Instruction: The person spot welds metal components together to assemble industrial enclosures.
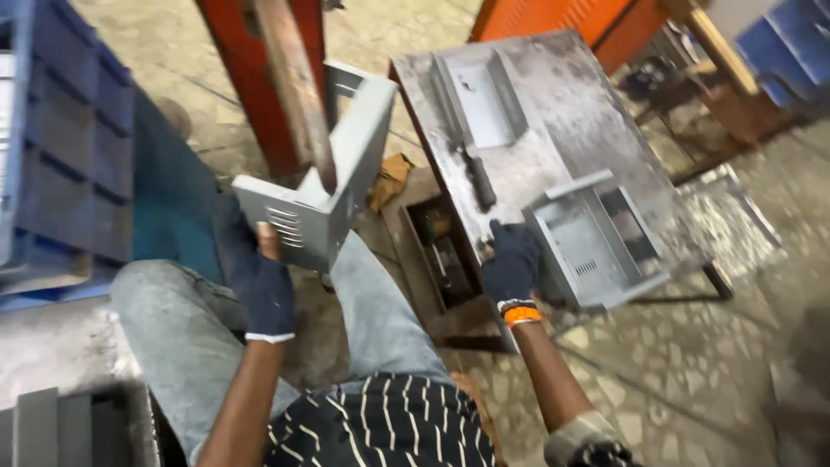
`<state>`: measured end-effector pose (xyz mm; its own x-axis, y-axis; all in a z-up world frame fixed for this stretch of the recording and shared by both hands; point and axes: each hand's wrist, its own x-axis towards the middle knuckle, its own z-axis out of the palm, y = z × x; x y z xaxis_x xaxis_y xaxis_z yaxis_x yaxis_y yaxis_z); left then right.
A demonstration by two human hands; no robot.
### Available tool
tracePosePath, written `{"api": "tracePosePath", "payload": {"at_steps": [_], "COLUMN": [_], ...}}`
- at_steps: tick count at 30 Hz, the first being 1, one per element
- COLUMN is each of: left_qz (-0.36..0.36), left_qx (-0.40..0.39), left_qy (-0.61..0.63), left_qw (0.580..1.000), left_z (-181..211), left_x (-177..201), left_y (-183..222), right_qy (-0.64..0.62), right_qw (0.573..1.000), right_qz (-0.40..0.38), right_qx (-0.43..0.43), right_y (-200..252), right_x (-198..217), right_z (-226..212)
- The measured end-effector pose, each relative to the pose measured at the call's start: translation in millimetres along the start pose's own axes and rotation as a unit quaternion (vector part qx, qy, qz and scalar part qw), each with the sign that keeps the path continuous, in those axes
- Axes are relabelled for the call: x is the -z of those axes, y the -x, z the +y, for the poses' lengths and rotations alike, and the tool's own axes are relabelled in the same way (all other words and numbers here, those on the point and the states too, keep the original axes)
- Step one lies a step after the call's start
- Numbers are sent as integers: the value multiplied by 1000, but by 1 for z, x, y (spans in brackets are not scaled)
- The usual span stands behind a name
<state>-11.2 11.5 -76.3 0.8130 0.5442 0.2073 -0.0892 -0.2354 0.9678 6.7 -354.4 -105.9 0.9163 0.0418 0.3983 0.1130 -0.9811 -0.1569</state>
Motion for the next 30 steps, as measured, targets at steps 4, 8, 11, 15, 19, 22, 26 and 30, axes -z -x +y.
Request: {"api": "tracePosePath", "payload": {"at_steps": [4,8,11,15,19,22,26,30], "left_qz": [4,-35,-120,-152,-272,-317,-334,-340], "left_qx": [-145,-120,-86,-111,-80,-79,-63,-38], "left_qy": [108,121,171,182,261,254,267,266], "left_qw": [983,985,974,965,923,910,902,901], "left_z": [37,60,55,41,59,61,60,60], "left_x": [-12,-15,-16,-24,-24,-23,-21,-21], "left_y": [2,-17,-39,-54,-58,-61,-63,-61], "right_qy": [-184,-329,-327,-201,-192,-155,-181,-145], "right_qw": [973,904,879,966,964,962,956,964], "right_qz": [123,121,111,-78,32,79,72,55], "right_qx": [59,247,329,145,179,211,220,218], "right_y": [-77,-139,-161,-161,-153,-152,-154,-155], "right_x": [72,108,80,106,113,117,119,114], "right_z": [-104,-175,-183,-191,-176,-173,-175,-171]}}
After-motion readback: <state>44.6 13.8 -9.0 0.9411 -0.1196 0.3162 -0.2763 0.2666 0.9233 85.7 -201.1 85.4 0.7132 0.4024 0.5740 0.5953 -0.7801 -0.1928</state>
